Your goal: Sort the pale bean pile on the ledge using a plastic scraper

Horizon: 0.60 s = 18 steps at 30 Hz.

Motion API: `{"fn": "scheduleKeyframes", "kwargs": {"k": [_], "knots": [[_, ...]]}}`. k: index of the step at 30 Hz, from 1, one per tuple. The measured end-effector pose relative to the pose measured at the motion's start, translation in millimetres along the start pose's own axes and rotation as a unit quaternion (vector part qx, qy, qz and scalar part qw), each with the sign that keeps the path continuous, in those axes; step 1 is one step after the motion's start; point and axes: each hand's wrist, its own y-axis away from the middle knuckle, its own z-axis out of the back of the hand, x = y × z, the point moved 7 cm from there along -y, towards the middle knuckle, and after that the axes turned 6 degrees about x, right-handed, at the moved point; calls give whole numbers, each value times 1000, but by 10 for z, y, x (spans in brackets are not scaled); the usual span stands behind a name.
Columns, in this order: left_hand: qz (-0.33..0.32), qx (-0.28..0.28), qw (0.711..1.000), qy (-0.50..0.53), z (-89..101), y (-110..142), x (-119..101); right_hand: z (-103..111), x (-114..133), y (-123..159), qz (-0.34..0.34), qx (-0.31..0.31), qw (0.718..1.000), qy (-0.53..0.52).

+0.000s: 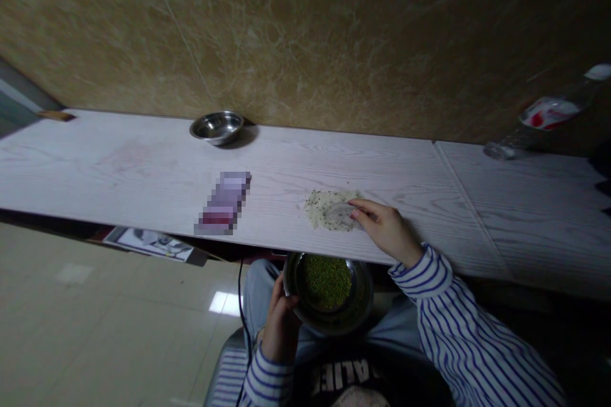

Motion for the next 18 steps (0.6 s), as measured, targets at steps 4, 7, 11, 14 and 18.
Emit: {"fn": "scheduleKeyframes", "kwargs": {"k": [4,7,11,14,18], "knots": [[4,-6,1000,9,-14,9,3,-33,30,61,1,12,1000,-20],[2,-7,1000,18,-19,15,2,-48,47,112,0,26,999,-22],[-6,-8,1000,9,2,18,-4,-39,29,167,-4,43,998,-41],[-11,3,1000,10,20,5,3,7,-23,206,-9,36,998,-48],[-14,8,1000,17,26,0,10,84,-112,269,-19,23,999,-34]]}}
